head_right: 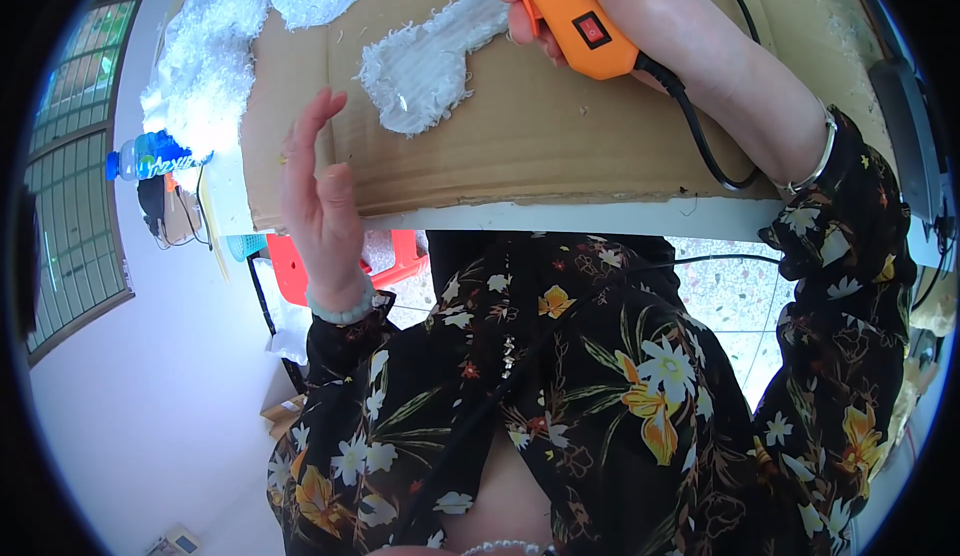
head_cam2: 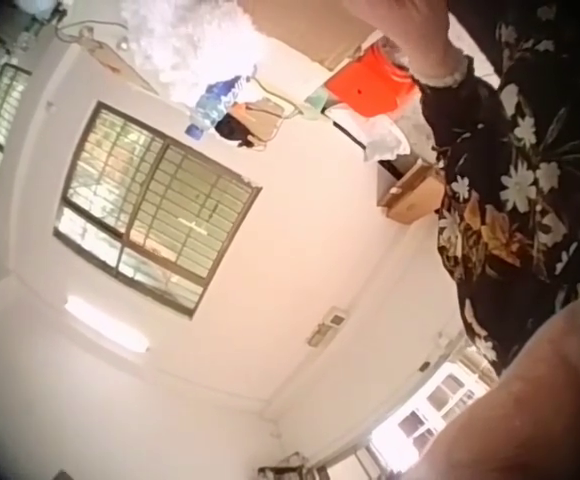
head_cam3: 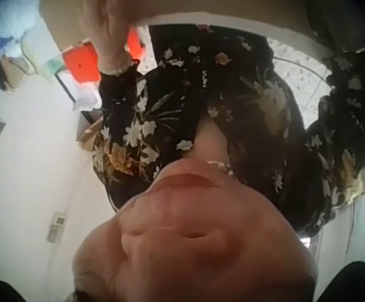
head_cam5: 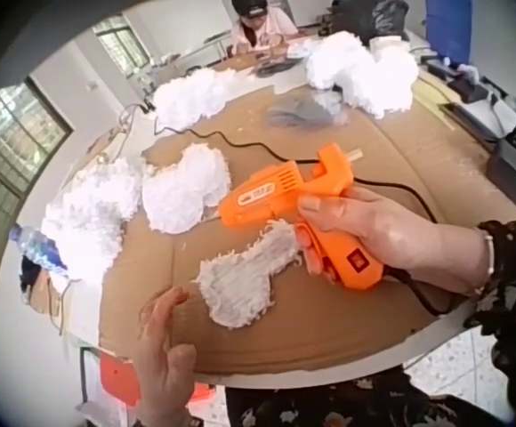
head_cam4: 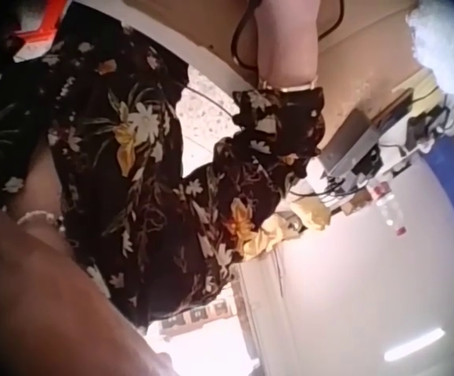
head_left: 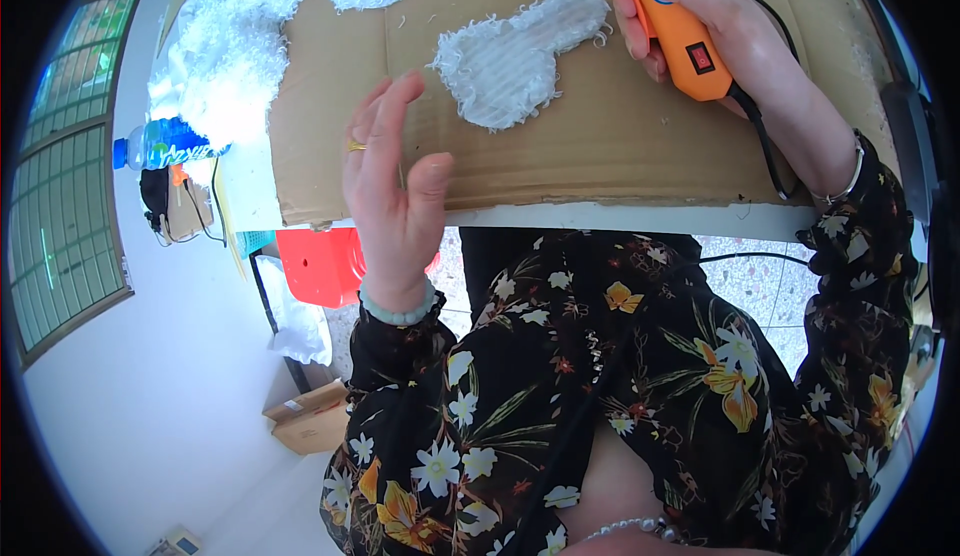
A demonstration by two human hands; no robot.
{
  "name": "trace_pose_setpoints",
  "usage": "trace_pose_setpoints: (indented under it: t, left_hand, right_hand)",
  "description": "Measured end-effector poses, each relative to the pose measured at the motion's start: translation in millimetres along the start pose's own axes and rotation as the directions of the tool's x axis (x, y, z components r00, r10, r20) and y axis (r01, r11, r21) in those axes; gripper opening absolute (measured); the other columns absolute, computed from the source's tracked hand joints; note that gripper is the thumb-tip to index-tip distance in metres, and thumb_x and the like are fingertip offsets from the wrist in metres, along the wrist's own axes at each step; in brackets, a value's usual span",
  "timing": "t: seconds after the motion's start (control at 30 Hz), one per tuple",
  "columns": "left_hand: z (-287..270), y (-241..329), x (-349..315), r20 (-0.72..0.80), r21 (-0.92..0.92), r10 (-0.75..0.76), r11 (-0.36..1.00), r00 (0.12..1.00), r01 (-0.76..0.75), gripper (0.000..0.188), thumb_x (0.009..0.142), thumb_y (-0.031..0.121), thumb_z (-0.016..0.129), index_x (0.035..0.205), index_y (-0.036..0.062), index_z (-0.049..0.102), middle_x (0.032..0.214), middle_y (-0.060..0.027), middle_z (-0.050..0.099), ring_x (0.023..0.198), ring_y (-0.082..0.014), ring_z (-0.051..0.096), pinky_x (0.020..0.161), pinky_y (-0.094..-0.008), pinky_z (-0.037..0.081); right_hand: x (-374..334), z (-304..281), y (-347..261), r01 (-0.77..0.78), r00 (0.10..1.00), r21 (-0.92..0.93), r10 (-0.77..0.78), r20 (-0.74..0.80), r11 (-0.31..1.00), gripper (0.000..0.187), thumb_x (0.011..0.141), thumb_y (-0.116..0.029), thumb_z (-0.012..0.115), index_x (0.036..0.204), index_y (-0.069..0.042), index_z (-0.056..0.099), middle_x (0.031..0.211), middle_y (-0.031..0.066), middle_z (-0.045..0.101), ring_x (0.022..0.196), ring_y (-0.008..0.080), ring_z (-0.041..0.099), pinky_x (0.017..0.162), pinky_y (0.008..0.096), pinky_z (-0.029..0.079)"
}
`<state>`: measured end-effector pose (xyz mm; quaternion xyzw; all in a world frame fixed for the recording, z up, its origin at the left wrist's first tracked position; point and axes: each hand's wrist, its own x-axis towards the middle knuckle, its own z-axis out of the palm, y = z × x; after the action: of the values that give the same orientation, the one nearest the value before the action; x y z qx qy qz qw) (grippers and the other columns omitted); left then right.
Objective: Apply hot glue to cardboard cutouts and attach white fluff material.
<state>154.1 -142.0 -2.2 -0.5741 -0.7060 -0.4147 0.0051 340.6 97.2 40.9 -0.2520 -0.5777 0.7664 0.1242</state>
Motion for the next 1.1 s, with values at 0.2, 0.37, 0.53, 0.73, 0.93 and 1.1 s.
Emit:
trace_pose_setpoints:
  t: [0.2,0.37,0.53,0.73,0.93,1.1]
  left_hand:
    - [4.7,10.5,15.5,0.195,0.211,0.056,0.973,0.979,-0.098,0.061,0.101,0.052,0.058,0.137,0.0027,0.06,0.126,-0.0125,0.07,0.129,-0.0375,0.057,0.113,-0.0477,0.038]
    - [-4.4,5.3,3.8,0.032,-0.025,-0.037,0.999,0.999,0.038,0.059,0.102,0.051,0.058,0.134,0.002,0.061,0.125,-0.0116,0.07,0.128,-0.0388,0.057,0.11,-0.0475,0.041]
    - [-7.8,2.6,-17.4,-0.023,0.045,0.004,0.999,1.0,-0.003,0.048,0.098,0.04,0.068,0.127,0.0019,0.063,0.121,-0.0105,0.07,0.127,-0.0398,0.058,0.106,-0.0469,0.045]
    - [3.9,15.4,-15.6,-0.093,0.172,-0.115,0.977,0.989,0.13,0.035,0.08,0.014,0.083,0.11,0.0056,0.068,0.114,-0.0105,0.071,0.12,-0.039,0.061,0.103,-0.0481,0.046]
    - [13.4,12.1,1.9,-0.06,0.248,0.003,0.969,0.998,0.012,0.02,0.079,0.01,0.079,0.095,0.004,0.069,0.109,-0.0116,0.073,0.113,-0.0394,0.064,0.103,-0.0482,0.047]
    - [14.5,11.6,4.6,-0.06,0.242,0.02,0.97,0.998,-0.005,0.016,0.078,0.008,0.078,0.091,0.0033,0.07,0.107,-0.0121,0.073,0.111,-0.0378,0.065,0.104,-0.0484,0.047]
  right_hand:
    - [0.6,-1.9,1.4,0.033,0.999,-0.004,-0.033,0.007,0.999,0.032,0.109,-0.034,0.051,0.118,-0.004,0.056,0.096,0.0054,0.064,0.08,0.0154,0.066,0.073,0.0287,0.053]
    - [1.2,1.1,1.4,0.012,1.0,-0.002,-0.012,0.01,1.0,0.033,0.109,-0.035,0.052,0.115,-0.004,0.058,0.094,0.0048,0.064,0.08,0.0152,0.066,0.073,0.0286,0.053]
    - [-0.8,2.3,-2.8,0.012,1.0,-0.031,-0.012,0.002,0.999,0.032,0.108,-0.035,0.054,0.113,-0.004,0.059,0.094,0.0055,0.064,0.08,0.0157,0.066,0.072,0.0286,0.053]
    - [-5.5,-5.4,-14.9,0.033,0.986,-0.122,-0.013,0.164,0.992,0.028,0.107,-0.029,0.056,0.112,-0.002,0.06,0.095,0.0076,0.064,0.082,0.0175,0.067,0.074,0.0293,0.053]
    - [-14.9,-17.5,7.9,0.051,0.987,-0.383,0.013,0.163,0.922,0.037,0.103,-0.038,0.06,0.117,-0.003,0.057,0.089,0.0047,0.061,0.073,0.0115,0.059,0.068,0.0268,0.048]
    - [-10.7,-17.3,9.1,0.026,0.957,-0.421,0.099,0.274,0.907,0.038,0.1,-0.032,0.066,0.125,-0.004,0.057,0.092,0.0027,0.06,0.078,0.0108,0.061,0.072,0.0283,0.049]
